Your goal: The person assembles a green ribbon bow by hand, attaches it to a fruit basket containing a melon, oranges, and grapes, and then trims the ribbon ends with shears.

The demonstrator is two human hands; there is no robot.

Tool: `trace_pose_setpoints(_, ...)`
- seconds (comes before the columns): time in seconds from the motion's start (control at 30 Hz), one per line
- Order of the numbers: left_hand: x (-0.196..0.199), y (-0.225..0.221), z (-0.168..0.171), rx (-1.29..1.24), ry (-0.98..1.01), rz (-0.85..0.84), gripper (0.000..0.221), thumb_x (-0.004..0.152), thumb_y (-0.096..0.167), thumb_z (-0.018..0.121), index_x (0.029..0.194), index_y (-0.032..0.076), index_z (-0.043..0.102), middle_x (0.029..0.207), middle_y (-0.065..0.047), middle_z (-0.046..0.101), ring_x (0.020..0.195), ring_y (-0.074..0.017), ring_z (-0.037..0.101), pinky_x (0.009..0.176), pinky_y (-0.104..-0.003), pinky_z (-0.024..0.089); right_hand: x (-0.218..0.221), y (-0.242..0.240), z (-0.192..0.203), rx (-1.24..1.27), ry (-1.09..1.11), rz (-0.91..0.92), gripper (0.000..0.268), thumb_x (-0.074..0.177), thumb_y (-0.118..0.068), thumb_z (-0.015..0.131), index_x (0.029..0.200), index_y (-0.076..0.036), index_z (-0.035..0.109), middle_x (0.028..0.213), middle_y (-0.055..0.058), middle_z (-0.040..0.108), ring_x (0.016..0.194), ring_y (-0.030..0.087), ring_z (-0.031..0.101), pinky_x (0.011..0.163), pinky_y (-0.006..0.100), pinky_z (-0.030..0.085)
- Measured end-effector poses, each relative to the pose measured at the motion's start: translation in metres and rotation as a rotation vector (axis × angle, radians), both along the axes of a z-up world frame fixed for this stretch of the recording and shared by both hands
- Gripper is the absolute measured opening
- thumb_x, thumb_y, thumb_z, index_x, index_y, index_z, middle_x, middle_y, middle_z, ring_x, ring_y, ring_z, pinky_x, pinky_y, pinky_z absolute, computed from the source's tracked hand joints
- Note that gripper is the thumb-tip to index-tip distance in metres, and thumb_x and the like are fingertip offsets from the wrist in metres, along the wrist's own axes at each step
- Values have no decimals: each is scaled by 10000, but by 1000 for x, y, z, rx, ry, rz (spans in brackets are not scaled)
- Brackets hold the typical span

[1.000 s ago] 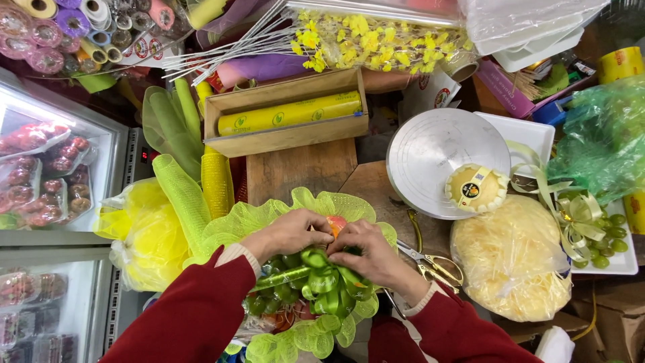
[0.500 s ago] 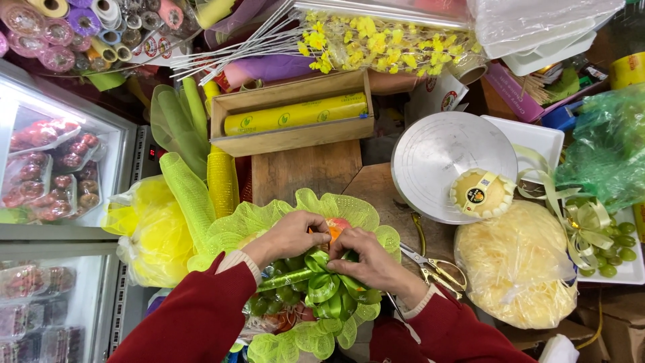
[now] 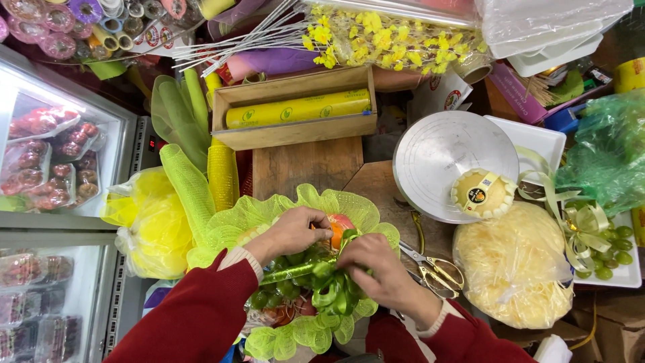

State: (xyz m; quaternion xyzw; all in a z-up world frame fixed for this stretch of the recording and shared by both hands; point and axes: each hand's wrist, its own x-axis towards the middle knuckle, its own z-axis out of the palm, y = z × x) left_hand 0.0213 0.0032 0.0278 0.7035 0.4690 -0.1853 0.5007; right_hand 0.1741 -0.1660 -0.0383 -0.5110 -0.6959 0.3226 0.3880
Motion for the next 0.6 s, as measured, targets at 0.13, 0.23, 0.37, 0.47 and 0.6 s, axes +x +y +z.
trace_pose_setpoints(0.13, -3, 1, -4, 15, -6, -22, 138, 991, 244, 735, 887, 154, 745, 905, -1, 755, 854, -139, 671, 931, -357, 556, -6, 20, 2, -221, -92, -92, 352, 890, -421, 773, 1220, -299, 772, 1004, -75, 688, 977, 154, 594, 909, 378, 401)
trace_pose_setpoints(0.23, -3, 0, -6, -11, -22, 37, 138, 988, 194, 737, 858, 149, 733, 885, -5, 753, 855, -144, 682, 981, -373, 571, -11, 21, -1, -154, -102, -116, 171, 880, -400, 796, 1003, -281, 792, 966, -63, 656, 942, 179, 557, 881, 380, 406)
trace_pose_setpoints(0.37, -16, -5, -11, 12, -46, 35, 160, 1006, 182, 717, 853, 135, 726, 891, -29, 734, 853, -165, 665, 941, -358, 566, -6, 18, -29, -240, 22, -208, 122, 891, -313, 759, 945, -204, 770, 1022, -29, 676, 1040, 187, 572, 988, 400, 408)
trace_pose_setpoints(0.47, -29, -20, -23, 92, -273, -57, 93, 915, 172, 777, 968, 121, 834, 904, -74, 775, 859, -245, 699, 886, -387, 541, -3, 23, -70, -302, 360, -384, 104, 809, -143, 852, 852, -55, 817, 890, 140, 678, 906, 338, 663, 877, 457, 509)
trace_pose_setpoints(0.6, -29, -37, -25, 322, -395, -294, 70, 907, 265, 791, 928, 198, 783, 925, -43, 771, 993, -310, 730, 927, -451, 513, -11, 40, -79, -333, 393, -309, 149, 797, -46, 755, 911, -74, 846, 866, 125, 658, 902, 260, 628, 868, 405, 506)
